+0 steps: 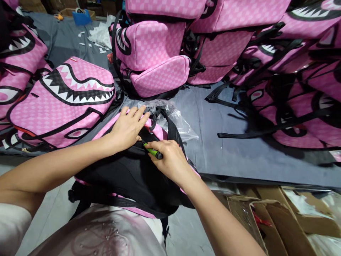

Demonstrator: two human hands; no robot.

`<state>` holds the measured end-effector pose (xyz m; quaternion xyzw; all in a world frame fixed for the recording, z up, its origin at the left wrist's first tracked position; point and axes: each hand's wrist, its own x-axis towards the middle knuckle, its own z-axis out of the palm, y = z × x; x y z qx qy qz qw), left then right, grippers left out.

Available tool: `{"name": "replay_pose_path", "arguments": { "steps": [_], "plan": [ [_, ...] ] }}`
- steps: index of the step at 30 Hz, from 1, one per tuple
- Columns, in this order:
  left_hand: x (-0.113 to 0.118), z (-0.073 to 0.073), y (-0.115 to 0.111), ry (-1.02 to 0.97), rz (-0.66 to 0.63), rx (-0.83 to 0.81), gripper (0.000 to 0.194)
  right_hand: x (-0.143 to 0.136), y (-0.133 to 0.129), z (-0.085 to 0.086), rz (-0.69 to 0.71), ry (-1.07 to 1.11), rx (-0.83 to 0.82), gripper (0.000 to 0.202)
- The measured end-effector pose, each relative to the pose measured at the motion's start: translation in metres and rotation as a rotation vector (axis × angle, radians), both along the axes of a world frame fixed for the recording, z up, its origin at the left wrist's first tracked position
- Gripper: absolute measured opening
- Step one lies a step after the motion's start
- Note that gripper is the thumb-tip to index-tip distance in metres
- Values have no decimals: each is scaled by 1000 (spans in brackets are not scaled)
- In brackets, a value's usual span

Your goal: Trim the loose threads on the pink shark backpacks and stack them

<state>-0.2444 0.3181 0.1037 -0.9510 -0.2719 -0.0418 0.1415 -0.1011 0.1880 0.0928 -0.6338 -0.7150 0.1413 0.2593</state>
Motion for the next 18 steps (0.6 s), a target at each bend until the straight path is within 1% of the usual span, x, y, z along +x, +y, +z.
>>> {"name": "replay_pose_path", "arguments": {
  "steps": [2,4,7,9,14,18],
  "plan": [
    [0,1,0,-2,-5,2,82,-7,-2,-6,-64,50,50,18],
    [0,2,0,6,2,-2,81,-18,-3,-15,-151,116,139,14],
    [0,4,-1,25,10,5,79,-34,-6,-26,-342,143,265,10],
    [1,5,-2,32,8,18,78,-42,-8,-30,-447,123,309,7],
    [1,6,-3,41,16,7,76,-50,-8,-36,-549,156,357,12],
    [2,4,-3,28,9,10,70,-54,-6,-43,-633,121,401,15]
  ]
}}
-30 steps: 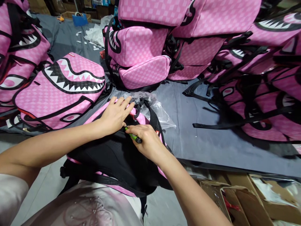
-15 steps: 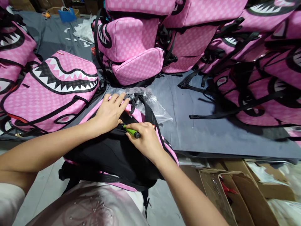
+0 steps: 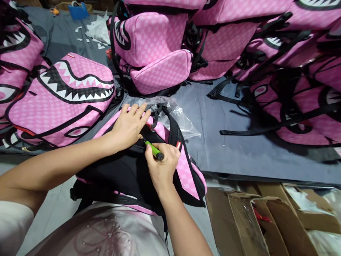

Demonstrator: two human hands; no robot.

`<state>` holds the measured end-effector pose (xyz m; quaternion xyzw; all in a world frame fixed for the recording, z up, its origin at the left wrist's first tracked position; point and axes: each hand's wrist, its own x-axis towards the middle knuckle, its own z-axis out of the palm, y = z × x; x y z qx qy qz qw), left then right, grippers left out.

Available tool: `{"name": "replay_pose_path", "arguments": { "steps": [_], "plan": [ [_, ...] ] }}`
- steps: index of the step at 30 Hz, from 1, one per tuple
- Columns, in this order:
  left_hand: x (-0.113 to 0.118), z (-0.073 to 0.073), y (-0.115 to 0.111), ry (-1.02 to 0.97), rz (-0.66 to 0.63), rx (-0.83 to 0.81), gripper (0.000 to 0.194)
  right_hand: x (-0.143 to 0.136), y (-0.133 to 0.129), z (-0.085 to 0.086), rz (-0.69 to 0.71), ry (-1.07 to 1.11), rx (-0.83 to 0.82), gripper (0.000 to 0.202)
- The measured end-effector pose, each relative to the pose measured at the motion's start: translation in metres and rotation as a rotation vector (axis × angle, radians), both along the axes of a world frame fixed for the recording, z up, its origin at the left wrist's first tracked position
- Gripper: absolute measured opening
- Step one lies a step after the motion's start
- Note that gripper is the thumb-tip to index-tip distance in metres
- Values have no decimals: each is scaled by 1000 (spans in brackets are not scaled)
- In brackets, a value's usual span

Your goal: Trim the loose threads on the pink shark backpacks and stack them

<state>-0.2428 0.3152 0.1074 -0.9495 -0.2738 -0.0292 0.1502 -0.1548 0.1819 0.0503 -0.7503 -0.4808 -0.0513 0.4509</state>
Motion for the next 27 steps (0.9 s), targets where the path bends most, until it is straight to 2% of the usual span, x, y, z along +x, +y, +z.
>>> {"name": "replay_pose_path", "arguments": {
  "steps": [7,11,14,18,27],
  "plan": [
    [0,-3,2,-7,14,-28,66,-2,2,0,27,28,-6,10],
    [0,-2,2,-12,15,-31,63,-2,1,2,145,221,-52,11],
    [0,-2,2,-20,9,-18,61,0,-1,5,174,263,-69,14],
    [0,-3,1,-26,11,-4,61,2,-2,9,211,232,-106,15],
    [0,-7,1,-38,17,18,62,3,0,10,144,33,-104,9]
  ]
}}
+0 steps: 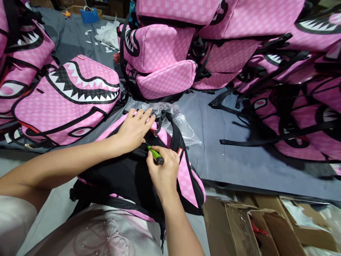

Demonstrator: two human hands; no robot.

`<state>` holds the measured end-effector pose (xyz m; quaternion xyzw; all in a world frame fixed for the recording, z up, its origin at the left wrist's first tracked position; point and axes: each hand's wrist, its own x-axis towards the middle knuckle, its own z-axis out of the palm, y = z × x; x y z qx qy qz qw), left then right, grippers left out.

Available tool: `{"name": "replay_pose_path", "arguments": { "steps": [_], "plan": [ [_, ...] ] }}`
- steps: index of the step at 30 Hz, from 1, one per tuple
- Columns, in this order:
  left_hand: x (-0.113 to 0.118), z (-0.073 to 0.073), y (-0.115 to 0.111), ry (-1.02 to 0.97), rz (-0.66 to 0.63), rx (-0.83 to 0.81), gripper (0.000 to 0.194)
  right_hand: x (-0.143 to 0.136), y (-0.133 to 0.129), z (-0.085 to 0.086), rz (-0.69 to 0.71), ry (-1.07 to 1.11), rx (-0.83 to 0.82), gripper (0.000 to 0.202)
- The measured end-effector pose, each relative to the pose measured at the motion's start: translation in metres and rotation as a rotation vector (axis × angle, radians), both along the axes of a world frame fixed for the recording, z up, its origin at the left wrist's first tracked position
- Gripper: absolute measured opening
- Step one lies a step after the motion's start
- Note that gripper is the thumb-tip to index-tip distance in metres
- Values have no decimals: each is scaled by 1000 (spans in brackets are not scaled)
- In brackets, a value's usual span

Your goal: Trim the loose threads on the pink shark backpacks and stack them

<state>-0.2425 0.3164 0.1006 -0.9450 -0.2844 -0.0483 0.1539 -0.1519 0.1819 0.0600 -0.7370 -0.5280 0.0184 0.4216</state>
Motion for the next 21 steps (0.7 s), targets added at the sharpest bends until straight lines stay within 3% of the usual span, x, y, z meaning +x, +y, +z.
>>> {"name": "replay_pose_path", "arguments": {
  "steps": [16,21],
  "plan": [
    [0,6,0,35,-9,-73,73,0,-1,-2,55,154,8,14],
    [-1,19,9,142,-63,-142,94,1,-1,-4,38,146,40,12]
  ]
}}
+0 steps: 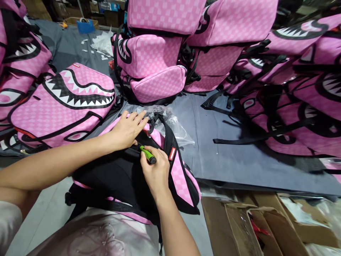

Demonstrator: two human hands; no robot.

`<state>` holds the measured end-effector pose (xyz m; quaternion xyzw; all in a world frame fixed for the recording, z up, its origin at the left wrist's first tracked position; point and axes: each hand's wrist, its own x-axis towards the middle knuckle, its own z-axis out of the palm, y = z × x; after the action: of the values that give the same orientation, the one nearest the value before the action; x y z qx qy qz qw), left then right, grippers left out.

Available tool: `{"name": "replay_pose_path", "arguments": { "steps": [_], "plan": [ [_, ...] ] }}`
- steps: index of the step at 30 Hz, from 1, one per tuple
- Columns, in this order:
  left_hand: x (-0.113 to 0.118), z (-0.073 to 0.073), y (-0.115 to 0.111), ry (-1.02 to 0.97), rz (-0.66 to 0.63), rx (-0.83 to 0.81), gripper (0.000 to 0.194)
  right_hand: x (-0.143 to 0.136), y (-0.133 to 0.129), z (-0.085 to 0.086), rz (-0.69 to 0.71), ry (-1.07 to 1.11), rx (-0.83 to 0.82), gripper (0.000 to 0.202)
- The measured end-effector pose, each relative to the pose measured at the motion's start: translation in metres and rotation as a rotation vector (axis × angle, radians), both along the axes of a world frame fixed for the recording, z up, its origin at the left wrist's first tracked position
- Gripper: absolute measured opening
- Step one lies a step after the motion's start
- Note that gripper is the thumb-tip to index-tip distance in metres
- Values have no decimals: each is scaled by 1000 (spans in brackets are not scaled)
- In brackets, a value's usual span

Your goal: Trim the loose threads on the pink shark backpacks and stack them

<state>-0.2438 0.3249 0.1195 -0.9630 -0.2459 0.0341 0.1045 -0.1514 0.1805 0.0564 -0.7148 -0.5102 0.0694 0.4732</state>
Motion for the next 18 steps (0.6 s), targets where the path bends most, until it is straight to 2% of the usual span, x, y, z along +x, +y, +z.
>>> {"name": "replay_pose_path", "arguments": {
  "steps": [3,7,13,16,18],
  "plan": [
    [-6,18,6,128,-20,-108,115,-1,-3,1,-9,-55,30,11],
    [-21,34,3,185,106,-138,126,-6,-7,5,17,-81,47,10],
    [-32,31,-10,153,119,-54,129,-12,-10,7,113,-41,96,10],
    [-29,28,-11,153,150,-5,120,-9,-12,4,136,-4,95,10],
    [-28,27,-9,174,126,-1,111,-6,-13,1,137,25,102,11]
  ]
}}
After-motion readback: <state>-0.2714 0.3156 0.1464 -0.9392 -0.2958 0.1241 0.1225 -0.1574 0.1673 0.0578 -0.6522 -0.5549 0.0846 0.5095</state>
